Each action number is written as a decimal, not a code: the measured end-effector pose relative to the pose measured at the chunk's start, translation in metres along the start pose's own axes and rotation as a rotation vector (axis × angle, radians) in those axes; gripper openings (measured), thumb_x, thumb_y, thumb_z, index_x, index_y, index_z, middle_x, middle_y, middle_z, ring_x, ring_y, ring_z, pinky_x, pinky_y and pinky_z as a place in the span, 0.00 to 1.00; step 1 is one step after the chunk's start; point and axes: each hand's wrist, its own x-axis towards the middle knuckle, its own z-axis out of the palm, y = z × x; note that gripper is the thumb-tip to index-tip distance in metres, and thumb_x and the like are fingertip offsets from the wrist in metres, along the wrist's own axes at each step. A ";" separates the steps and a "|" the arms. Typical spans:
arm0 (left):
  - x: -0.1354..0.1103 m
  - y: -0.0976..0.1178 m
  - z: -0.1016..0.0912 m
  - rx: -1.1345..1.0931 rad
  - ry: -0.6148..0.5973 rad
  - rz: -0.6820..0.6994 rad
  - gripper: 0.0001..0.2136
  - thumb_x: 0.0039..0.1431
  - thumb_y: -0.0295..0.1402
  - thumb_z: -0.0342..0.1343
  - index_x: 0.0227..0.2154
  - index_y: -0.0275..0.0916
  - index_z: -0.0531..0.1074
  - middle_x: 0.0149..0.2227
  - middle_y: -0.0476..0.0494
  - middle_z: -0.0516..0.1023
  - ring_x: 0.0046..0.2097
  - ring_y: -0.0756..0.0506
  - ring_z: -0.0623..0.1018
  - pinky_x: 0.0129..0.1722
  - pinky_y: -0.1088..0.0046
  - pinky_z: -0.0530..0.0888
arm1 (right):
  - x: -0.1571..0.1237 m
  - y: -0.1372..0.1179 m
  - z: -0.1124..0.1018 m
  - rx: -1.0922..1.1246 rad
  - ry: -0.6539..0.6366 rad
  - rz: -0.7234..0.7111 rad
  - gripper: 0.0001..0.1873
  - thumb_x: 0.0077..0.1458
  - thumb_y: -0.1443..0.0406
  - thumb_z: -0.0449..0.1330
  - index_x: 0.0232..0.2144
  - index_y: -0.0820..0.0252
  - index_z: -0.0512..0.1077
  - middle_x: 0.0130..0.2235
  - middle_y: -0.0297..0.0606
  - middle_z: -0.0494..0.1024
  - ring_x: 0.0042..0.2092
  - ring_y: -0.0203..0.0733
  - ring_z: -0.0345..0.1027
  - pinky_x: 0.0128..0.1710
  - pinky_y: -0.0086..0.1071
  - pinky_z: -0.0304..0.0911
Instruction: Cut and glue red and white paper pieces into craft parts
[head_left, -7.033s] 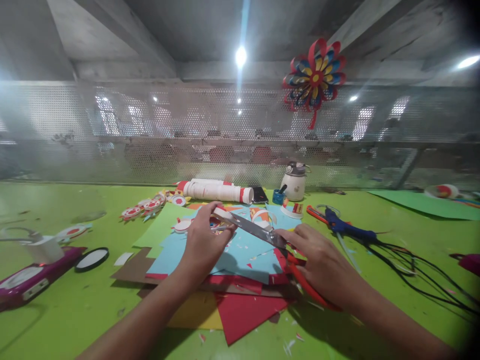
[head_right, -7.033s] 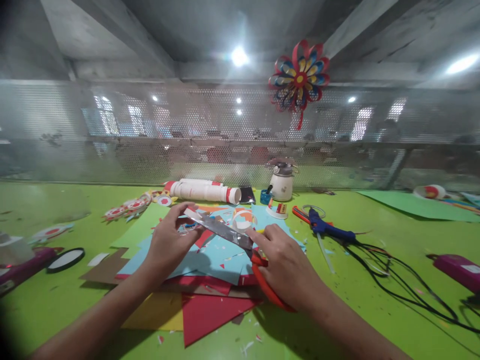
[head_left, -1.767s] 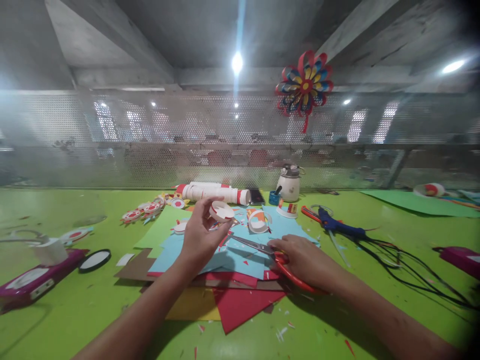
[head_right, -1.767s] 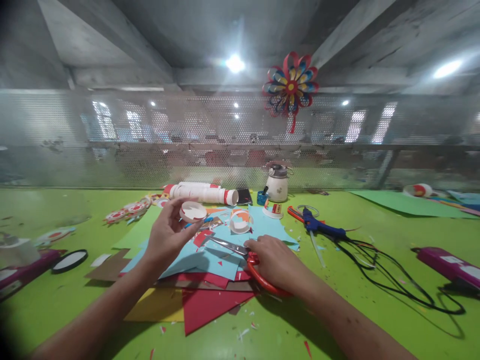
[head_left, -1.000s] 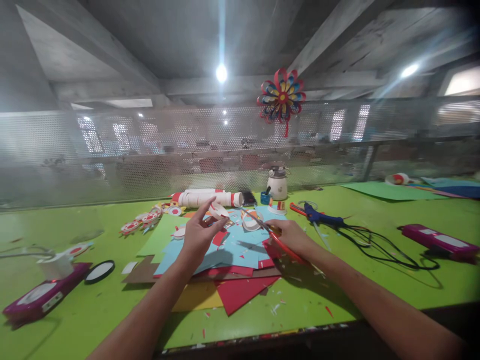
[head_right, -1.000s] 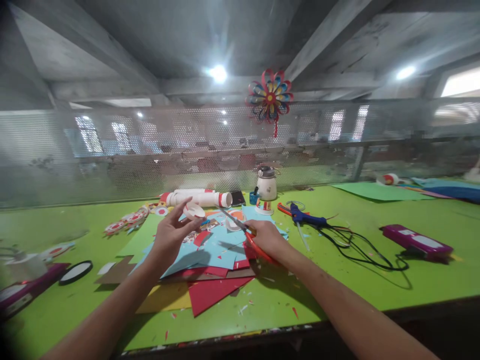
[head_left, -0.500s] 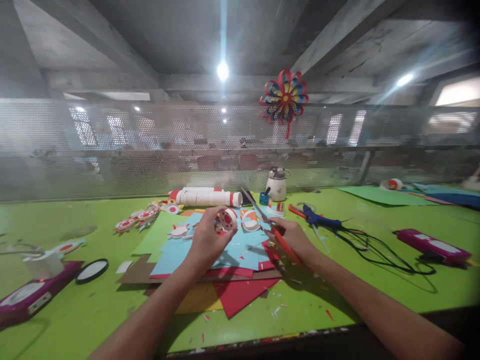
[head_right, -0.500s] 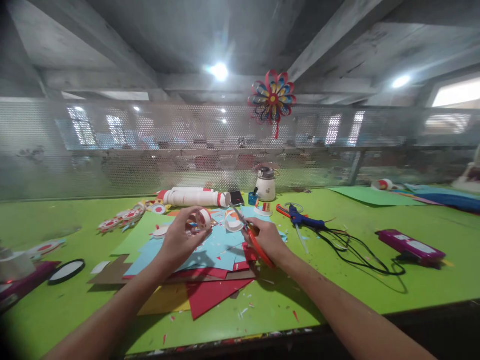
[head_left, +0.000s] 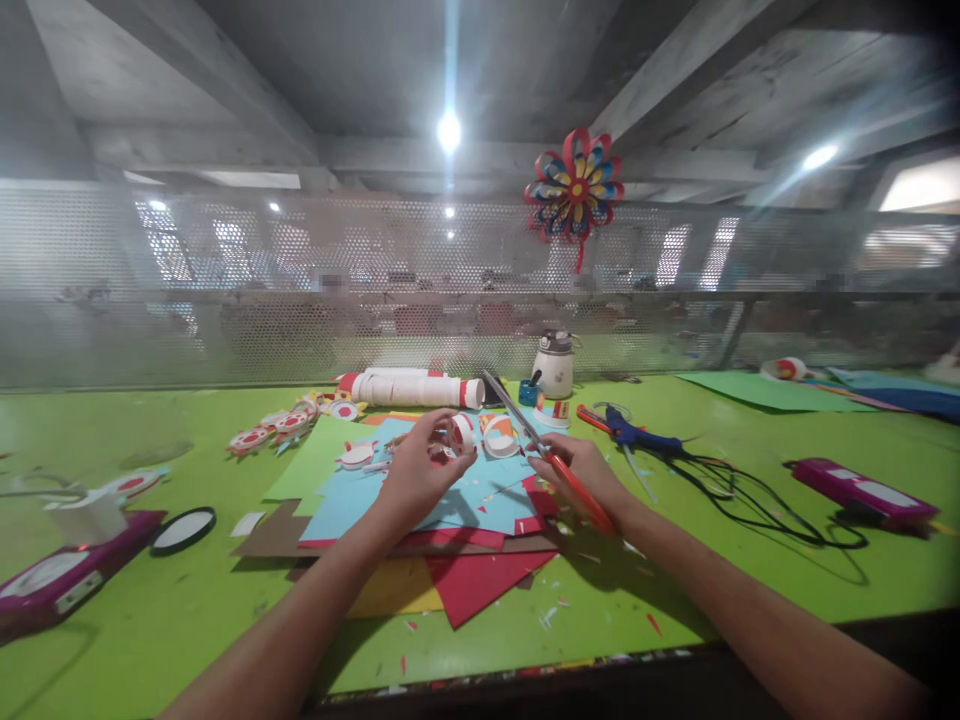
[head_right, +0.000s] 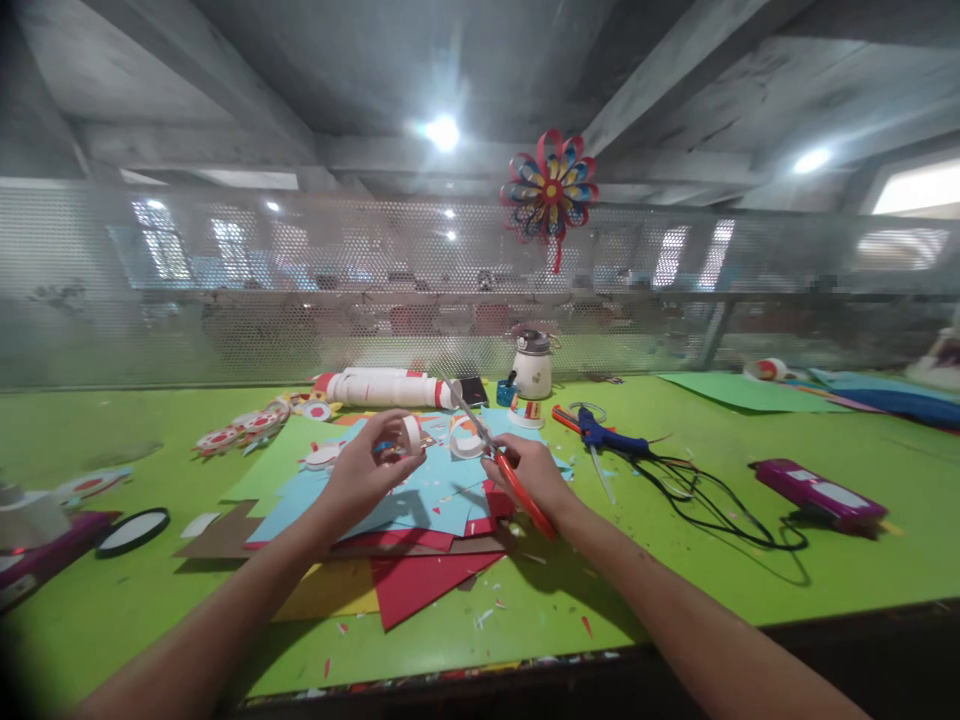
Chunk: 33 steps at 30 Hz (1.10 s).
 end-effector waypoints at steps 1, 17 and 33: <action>0.000 0.001 0.000 -0.122 -0.033 -0.058 0.22 0.49 0.34 0.62 0.47 0.39 0.65 0.42 0.41 0.75 0.38 0.44 0.77 0.35 0.66 0.75 | -0.001 -0.003 0.000 0.011 -0.007 -0.005 0.16 0.51 0.59 0.58 0.35 0.65 0.77 0.24 0.36 0.75 0.24 0.38 0.64 0.25 0.29 0.62; 0.002 0.015 -0.013 -0.930 0.040 -0.404 0.24 0.47 0.30 0.66 0.49 0.39 0.69 0.37 0.45 0.76 0.37 0.46 0.78 0.41 0.68 0.75 | -0.005 -0.014 0.001 0.115 -0.140 0.034 0.21 0.49 0.62 0.58 0.44 0.66 0.77 0.24 0.32 0.71 0.25 0.36 0.60 0.24 0.28 0.59; 0.006 0.007 -0.018 -0.945 -0.031 -0.465 0.15 0.56 0.32 0.61 0.47 0.44 0.71 0.41 0.46 0.78 0.38 0.49 0.78 0.42 0.70 0.76 | -0.017 -0.016 0.007 0.110 -0.227 -0.006 0.13 0.48 0.66 0.60 0.37 0.61 0.78 0.30 0.34 0.77 0.30 0.38 0.67 0.31 0.28 0.64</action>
